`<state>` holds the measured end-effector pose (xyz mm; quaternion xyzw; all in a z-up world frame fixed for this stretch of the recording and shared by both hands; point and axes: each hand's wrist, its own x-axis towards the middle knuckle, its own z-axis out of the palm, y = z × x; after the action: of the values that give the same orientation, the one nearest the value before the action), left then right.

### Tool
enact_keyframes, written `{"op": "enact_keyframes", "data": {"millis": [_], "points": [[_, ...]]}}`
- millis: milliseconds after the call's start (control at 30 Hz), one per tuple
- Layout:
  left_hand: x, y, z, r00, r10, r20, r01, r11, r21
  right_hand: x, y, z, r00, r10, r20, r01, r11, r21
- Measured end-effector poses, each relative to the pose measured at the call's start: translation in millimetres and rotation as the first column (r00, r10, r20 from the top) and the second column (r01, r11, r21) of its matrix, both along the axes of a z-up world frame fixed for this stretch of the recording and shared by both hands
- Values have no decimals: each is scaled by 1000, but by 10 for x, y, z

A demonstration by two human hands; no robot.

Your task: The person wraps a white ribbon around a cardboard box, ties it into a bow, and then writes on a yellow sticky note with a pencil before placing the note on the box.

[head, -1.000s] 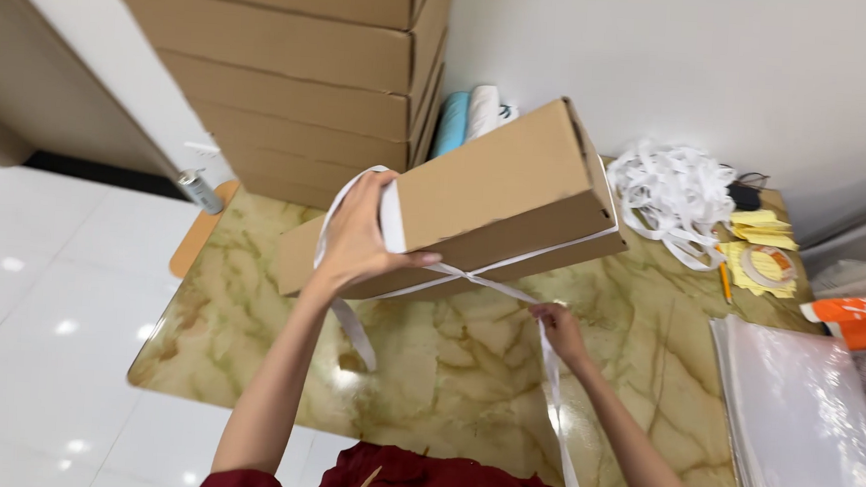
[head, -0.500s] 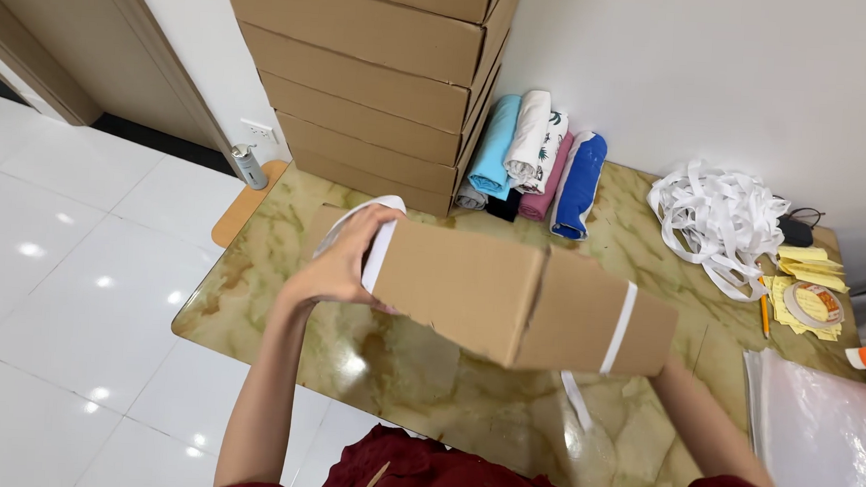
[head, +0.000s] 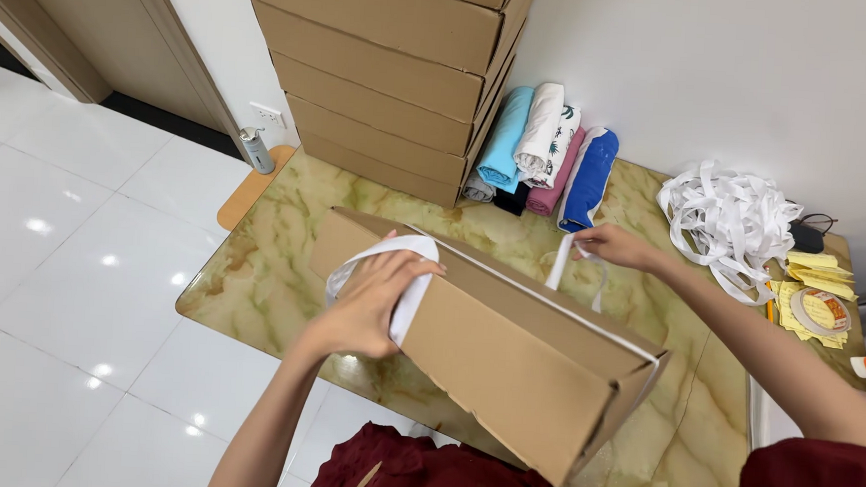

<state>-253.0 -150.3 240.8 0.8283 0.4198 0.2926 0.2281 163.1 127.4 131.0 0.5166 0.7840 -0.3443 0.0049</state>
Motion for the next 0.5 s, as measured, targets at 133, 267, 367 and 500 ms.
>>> {"op": "enact_keyframes", "data": {"millis": [133, 267, 367, 500], "points": [[138, -5, -83, 999, 7, -40, -4, 998, 62, -496, -114, -291, 996, 35, -86, -35, 999, 3], [166, -19, -164, 992, 53, -113, -43, 995, 94, -849, 52, -629, 958, -137, -253, 146, 989, 17], [170, 3, -243, 985, 92, -147, -75, 990, 117, -1078, 173, -437, 823, -343, -453, 342, 936, -88], [289, 35, -399, 966, 146, -215, -103, 974, 201, -1141, 224, -281, 652, -491, -578, 455, 863, -220]]}}
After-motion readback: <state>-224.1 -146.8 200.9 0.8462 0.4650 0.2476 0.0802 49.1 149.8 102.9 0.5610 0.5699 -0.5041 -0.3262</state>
